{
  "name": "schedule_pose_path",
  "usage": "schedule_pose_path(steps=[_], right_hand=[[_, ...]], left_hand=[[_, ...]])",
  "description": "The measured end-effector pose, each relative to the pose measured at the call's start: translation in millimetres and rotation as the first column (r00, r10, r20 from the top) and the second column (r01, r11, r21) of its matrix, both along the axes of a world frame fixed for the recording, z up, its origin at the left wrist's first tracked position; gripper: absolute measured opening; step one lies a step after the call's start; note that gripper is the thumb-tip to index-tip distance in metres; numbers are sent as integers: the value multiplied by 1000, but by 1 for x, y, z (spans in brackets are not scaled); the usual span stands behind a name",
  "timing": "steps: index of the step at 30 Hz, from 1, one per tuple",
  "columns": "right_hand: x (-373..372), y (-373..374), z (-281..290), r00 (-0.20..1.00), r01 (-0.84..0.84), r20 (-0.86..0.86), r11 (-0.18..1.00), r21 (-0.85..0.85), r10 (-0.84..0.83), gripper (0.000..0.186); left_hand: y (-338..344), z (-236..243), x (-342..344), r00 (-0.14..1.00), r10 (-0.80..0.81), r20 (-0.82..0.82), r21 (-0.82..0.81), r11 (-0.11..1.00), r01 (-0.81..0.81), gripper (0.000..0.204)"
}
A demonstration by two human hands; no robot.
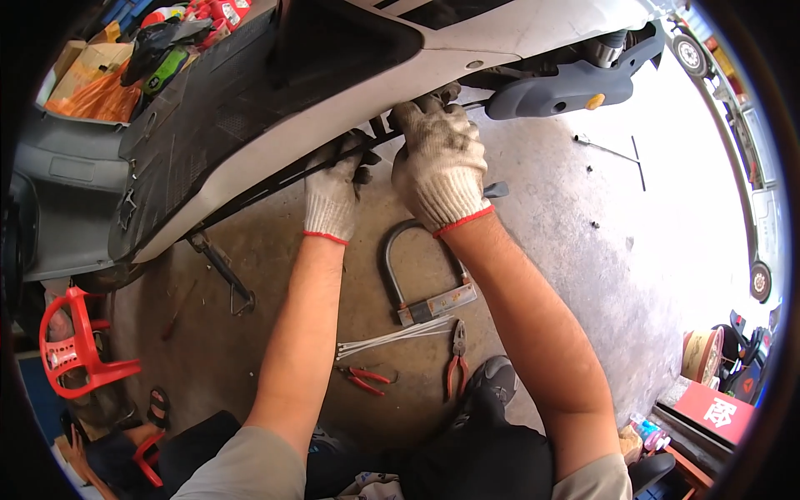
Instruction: Repairing a motorcycle by working on the lower panel and wiring using zip ties and a screwdriver.
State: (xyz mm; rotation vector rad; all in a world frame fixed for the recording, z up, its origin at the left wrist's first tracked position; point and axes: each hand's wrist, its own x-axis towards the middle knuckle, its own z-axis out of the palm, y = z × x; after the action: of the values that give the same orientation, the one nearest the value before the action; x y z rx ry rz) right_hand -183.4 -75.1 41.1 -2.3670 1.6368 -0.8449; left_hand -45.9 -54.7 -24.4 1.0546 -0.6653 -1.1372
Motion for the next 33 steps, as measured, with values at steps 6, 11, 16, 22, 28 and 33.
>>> schedule_pose_path(steps=[6, 11, 16, 22, 28, 33], right_hand=[[4, -1, 3, 996, -1, -85, 999, 43, 5, 20], [11, 4, -1, 996, 7, -87, 999, -48, -11, 22], [11, -9, 4, 972, 47, -233, 983, 176, -4, 31], [8, -5, 4, 993, -5, -115, 984, 178, 26, 30], [15, -5, 4, 995, -10, -98, 980, 198, 30, 29], [23, -7, 11, 969, -6, -239, 975, 222, 60, 29]], left_hand=[[2, -4, 3, 992, -116, -48, -39, 993, 114, 11], [6, -7, 5, 988, -135, -80, -43, 990, 132, 8], [6, -9, 0, 957, -116, -265, -51, 993, 106, 12], [5, -18, -10, 852, -139, -505, -149, 986, 73, 22], [5, -21, -16, 764, -132, -632, -194, 981, 8, 35], [6, -13, -21, 752, -75, -655, -185, 981, -64, 42]])
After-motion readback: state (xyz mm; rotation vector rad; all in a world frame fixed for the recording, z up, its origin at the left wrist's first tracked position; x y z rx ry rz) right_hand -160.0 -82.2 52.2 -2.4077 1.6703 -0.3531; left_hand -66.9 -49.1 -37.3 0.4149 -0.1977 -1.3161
